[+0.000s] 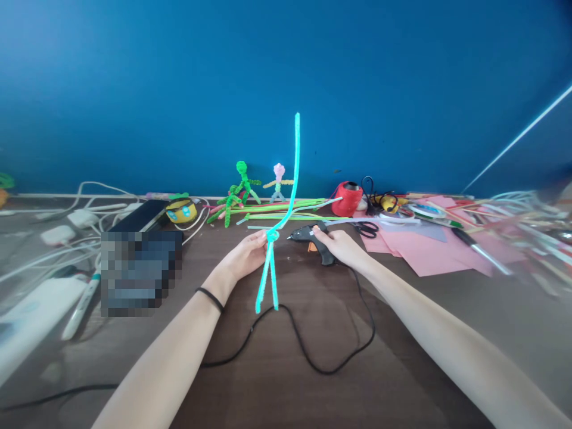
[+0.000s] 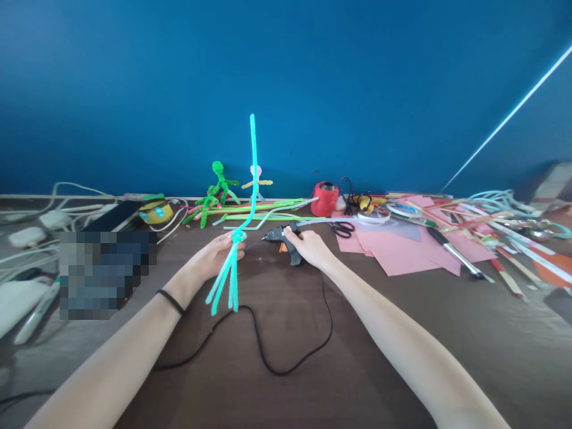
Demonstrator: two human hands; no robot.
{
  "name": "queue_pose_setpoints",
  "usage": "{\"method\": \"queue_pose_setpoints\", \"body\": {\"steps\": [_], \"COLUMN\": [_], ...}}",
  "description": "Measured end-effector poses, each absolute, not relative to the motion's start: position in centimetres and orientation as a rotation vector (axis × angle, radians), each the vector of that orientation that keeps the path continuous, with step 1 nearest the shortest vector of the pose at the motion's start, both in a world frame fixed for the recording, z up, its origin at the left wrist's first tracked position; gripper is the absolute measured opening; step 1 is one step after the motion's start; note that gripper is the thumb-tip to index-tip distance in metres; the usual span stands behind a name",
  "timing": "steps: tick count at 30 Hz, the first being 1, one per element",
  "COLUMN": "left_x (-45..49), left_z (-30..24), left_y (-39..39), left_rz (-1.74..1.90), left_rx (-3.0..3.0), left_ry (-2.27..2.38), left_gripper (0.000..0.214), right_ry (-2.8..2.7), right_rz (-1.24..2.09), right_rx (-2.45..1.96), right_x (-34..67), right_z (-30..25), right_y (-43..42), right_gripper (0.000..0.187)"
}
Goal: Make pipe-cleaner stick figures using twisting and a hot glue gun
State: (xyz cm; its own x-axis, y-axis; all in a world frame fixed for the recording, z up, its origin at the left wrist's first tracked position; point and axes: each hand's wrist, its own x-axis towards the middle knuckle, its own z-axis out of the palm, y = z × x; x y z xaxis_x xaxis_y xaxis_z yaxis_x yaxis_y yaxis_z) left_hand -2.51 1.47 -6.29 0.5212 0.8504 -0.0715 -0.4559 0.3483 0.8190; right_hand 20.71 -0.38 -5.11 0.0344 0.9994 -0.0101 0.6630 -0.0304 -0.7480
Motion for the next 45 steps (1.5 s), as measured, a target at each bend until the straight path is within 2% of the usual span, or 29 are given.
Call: {"method": "queue_pose_setpoints", "body": {"steps": [9,14,17,19,23,27,34,45], "left_x": [-2.4,-2.4,-2.3,-2.2,-1.9,-1.5,-1.3,-1.4], "left_z": [-6.4,-6.4,-6.3,-6.2,-5.9,-5.6,-5.8,-5.6], "left_y": [1.6,1.5,1.5,1.4,1.1,0.7,0.5,0.4], "left_rz": [0.887,0.879,0.877,0.877,0.875,0.833,0.774,0.785], "left_rx": [0.896,0.884,0.879,0.875,0.877,0.925,1.009,1.0], "left_ry": [0.541,0.542,0.543,0.545,0.536,0.544,0.529,0.528], "left_gripper": [0.021,0.021,0.022,0.021,0.02,0.021,0.021,0.02], "right_ry": [-1.888,-1.894,-1.822,-1.778,-1.629,-1.517,-1.44,-1.436], "right_rz": [0.358,0.215,0.162,0.297,0.825,1.104,1.099,1.142], "right_rx": [-2.073,-2.041,-1.88,-1.659,-1.192,-0.962,-0.914,-0.917], "right_x": [20.8,20.9,20.8,20.5,19.0,17.5,16.7,16.7], "right_z": [-5.1,-5.5,-5.6,-5.5,-5.2,-4.7,-3.4,-4.1], "right_y": [-0.8,-0.9,-0.9,-1.0,-1.7,-2.5,-3.8,-3.9], "right_gripper": [0.057,0.049,0.04,0.035,0.022,0.032,0.024,0.026]}}
